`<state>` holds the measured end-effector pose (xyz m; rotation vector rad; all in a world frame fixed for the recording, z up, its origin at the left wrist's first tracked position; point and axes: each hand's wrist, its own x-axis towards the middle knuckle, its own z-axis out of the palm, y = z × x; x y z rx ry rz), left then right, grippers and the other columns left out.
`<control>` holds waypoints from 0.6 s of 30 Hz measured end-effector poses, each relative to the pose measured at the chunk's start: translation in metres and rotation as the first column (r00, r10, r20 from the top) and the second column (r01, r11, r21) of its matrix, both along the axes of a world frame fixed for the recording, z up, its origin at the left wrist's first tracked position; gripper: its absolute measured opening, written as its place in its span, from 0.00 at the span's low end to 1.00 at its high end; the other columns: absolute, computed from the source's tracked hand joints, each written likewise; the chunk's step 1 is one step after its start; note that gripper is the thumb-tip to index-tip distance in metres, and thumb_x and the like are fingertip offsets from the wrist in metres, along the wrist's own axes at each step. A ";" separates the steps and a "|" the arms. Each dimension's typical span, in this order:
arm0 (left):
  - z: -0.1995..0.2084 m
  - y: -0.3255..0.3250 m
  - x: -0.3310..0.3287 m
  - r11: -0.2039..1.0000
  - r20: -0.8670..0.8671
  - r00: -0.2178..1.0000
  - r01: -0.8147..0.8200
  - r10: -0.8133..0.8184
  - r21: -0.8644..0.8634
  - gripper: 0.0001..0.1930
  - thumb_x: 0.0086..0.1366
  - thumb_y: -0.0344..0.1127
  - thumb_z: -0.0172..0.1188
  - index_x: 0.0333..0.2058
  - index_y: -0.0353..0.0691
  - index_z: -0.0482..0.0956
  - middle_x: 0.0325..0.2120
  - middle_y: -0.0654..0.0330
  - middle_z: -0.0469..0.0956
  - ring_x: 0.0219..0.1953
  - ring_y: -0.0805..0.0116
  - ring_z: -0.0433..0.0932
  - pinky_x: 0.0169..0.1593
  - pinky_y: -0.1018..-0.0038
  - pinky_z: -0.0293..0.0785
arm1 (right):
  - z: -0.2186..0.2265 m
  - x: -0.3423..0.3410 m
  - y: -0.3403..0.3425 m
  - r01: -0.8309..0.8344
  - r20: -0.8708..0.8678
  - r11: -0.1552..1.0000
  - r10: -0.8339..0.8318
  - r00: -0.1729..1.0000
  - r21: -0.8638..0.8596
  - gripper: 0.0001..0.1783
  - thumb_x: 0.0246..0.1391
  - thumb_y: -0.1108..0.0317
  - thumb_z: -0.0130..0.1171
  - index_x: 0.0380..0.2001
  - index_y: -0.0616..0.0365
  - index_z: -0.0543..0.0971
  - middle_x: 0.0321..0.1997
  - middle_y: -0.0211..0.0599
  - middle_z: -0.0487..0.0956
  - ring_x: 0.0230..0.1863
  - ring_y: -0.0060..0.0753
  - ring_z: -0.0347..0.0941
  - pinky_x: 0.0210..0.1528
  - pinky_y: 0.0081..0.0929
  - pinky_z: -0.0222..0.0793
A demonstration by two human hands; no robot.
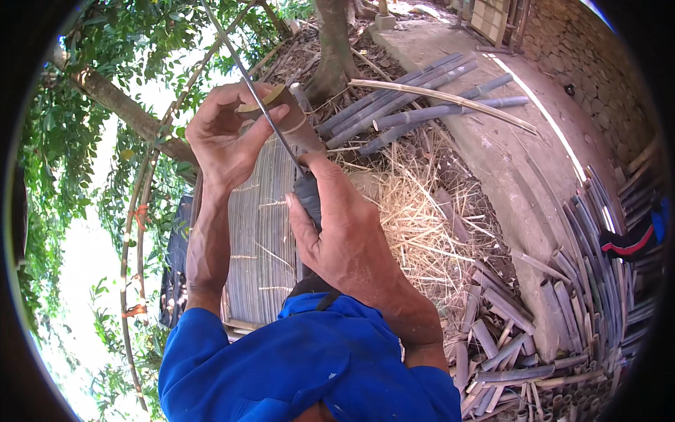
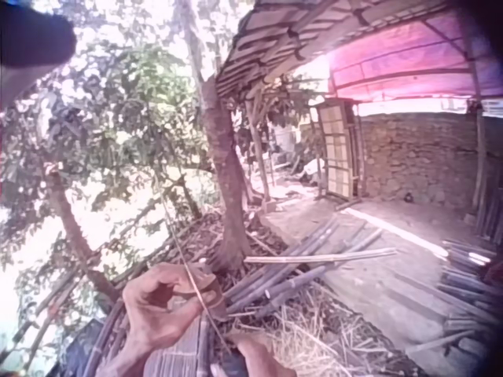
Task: The person strips thin layers from bamboo poles using a large blade, then weaves the resulting strips into a bamboo mat or structure.
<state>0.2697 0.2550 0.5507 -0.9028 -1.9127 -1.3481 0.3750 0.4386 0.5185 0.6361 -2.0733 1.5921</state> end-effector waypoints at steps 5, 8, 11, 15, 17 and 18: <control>0.001 0.006 -0.003 1.000 0.006 1.000 -0.014 0.015 -0.012 0.16 0.55 0.14 0.69 0.42 0.31 0.78 0.42 0.53 0.81 0.47 0.65 0.81 0.52 0.67 0.82 | 0.000 -0.001 0.004 0.014 0.000 1.000 -0.014 1.000 0.016 0.23 0.61 0.72 0.60 0.57 0.64 0.67 0.30 0.49 0.78 0.28 0.41 0.80 0.30 0.34 0.73; 0.004 0.011 -0.002 0.999 0.020 0.999 -0.026 0.026 -0.022 0.16 0.55 0.13 0.68 0.41 0.31 0.77 0.42 0.53 0.81 0.47 0.65 0.81 0.52 0.67 0.82 | 0.002 -0.002 0.005 0.051 -0.008 0.997 -0.051 0.999 0.052 0.22 0.61 0.73 0.59 0.56 0.64 0.66 0.29 0.53 0.78 0.29 0.50 0.81 0.30 0.37 0.73; 0.010 0.021 -0.001 1.000 0.060 0.998 -0.010 0.009 0.015 0.14 0.54 0.18 0.70 0.39 0.34 0.80 0.38 0.60 0.81 0.41 0.74 0.78 0.45 0.76 0.77 | 0.002 -0.005 0.010 0.059 0.062 0.997 -0.062 0.996 0.049 0.21 0.61 0.73 0.59 0.54 0.63 0.65 0.28 0.55 0.78 0.30 0.56 0.81 0.30 0.40 0.73; 0.047 0.018 0.004 0.977 -0.040 0.999 -0.001 -0.008 -0.214 0.13 0.52 0.25 0.73 0.38 0.36 0.82 0.36 0.62 0.83 0.38 0.77 0.80 0.42 0.80 0.76 | 0.000 -0.012 0.023 0.086 0.055 0.995 -0.089 0.995 0.050 0.20 0.61 0.73 0.59 0.53 0.63 0.65 0.27 0.56 0.78 0.29 0.58 0.81 0.29 0.41 0.73; 0.086 0.003 0.004 0.927 -0.258 0.966 -0.107 0.012 -0.359 0.13 0.54 0.20 0.68 0.40 0.31 0.84 0.36 0.52 0.85 0.42 0.63 0.84 0.52 0.66 0.82 | 0.000 -0.015 0.023 0.091 0.071 0.993 -0.096 0.993 0.078 0.20 0.61 0.71 0.58 0.52 0.62 0.65 0.27 0.57 0.78 0.28 0.59 0.81 0.28 0.43 0.72; 0.109 0.005 0.000 0.932 -0.390 0.920 -0.117 -0.029 -0.344 0.10 0.57 0.20 0.67 0.39 0.29 0.84 0.37 0.51 0.85 0.42 0.62 0.85 0.51 0.68 0.82 | 0.004 -0.013 0.026 0.121 0.061 0.988 -0.127 0.990 0.101 0.20 0.61 0.71 0.58 0.52 0.62 0.65 0.27 0.57 0.78 0.28 0.59 0.81 0.28 0.43 0.72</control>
